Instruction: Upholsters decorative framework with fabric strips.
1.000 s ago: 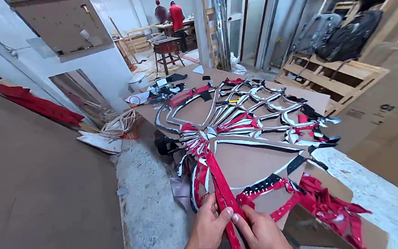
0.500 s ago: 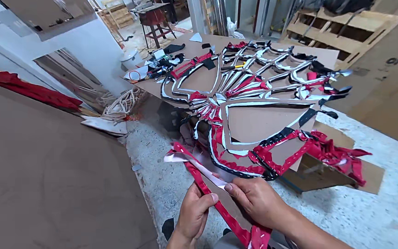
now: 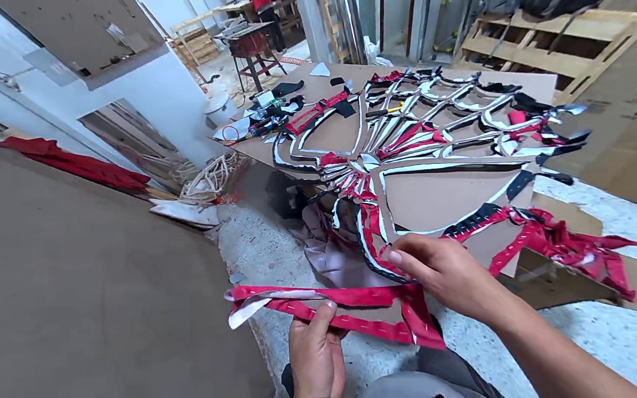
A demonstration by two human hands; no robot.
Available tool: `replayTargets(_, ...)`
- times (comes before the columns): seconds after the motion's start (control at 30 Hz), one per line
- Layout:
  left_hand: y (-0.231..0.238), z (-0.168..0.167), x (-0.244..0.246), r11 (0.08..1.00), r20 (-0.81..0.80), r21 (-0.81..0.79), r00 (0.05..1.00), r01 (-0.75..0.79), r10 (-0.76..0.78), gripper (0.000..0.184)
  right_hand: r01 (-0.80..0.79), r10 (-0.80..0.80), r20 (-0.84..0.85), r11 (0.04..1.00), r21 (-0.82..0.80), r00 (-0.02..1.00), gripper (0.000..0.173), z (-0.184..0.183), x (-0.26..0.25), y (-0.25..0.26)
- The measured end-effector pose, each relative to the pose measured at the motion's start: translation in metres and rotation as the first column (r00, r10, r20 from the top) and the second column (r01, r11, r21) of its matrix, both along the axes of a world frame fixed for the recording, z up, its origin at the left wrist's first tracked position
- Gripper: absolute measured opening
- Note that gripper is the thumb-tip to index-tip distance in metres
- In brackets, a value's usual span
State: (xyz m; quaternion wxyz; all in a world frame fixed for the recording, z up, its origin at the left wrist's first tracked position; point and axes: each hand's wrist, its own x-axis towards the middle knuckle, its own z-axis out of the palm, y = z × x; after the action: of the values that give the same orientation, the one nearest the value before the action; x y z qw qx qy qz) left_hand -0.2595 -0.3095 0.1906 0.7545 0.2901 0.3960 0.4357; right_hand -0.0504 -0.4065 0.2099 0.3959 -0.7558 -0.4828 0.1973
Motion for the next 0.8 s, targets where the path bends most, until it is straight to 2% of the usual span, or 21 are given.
replayTargets(0.03,0.007,0.0,0.0,0.999,0.011,0.013,0.999,-0.031,0.031,0.022,0.028,-0.028,-0.012,0.999,-0.024,1.0,0.047,-0.005,-0.003,-0.002)
replayTargets(0.1,0.019,0.0,0.003,0.997,0.042,0.025,0.997,-0.071,0.07,0.02,0.016,-0.028,-0.077,0.987,-0.158,0.997,0.074,-0.012,-0.016,-0.001)
replayTargets(0.13,0.024,0.0,0.006,0.996,0.052,0.023,0.995,-0.084,0.083,0.019,0.01,-0.034,-0.116,0.979,-0.205,0.993,0.08,-0.015,-0.024,0.004)
replayTargets(0.2,0.034,0.0,0.014,0.994,0.077,0.009,0.992,-0.105,0.104,0.016,0.053,-0.089,-0.177,0.979,-0.199,0.98,0.076,-0.024,-0.029,0.019)
replayTargets(0.3,0.056,-0.007,0.022,0.998,0.14,-0.023,0.988,-0.063,0.066,0.017,0.149,-0.173,-0.218,0.982,-0.118,0.961,0.055,-0.031,-0.014,0.05)
replayTargets(0.47,0.101,-0.013,0.035,0.998,0.183,-0.059,0.983,0.006,0.005,0.019,0.086,-0.131,-0.213,0.974,-0.209,0.968,0.053,-0.022,0.026,0.106)
replayTargets(0.63,0.152,-0.018,0.053,0.996,0.114,-0.064,0.992,0.066,-0.058,0.021,0.027,-0.067,-0.22,0.983,-0.18,0.973,0.056,-0.031,0.056,0.159)
replayTargets(0.7,0.17,-0.024,0.055,0.986,0.047,-0.09,0.99,0.14,-0.137,0.023,-0.001,-0.033,-0.207,0.987,-0.161,0.978,0.056,-0.039,0.069,0.179)
replayTargets(0.73,0.18,-0.025,0.055,0.967,-0.025,-0.104,0.972,0.231,-0.234,0.027,-0.016,-0.017,-0.198,0.987,-0.159,0.98,0.057,-0.042,0.074,0.189)
replayTargets(0.77,0.19,-0.025,0.053,0.924,-0.101,-0.122,0.922,0.362,-0.375,0.037,-0.029,-0.003,-0.188,0.986,-0.166,0.982,0.057,-0.043,0.079,0.198)
replayTargets(0.8,0.2,-0.026,0.052,0.846,-0.162,-0.14,0.831,0.515,-0.533,0.053,-0.037,0.005,-0.176,0.983,-0.18,0.984,0.057,-0.043,0.084,0.207)
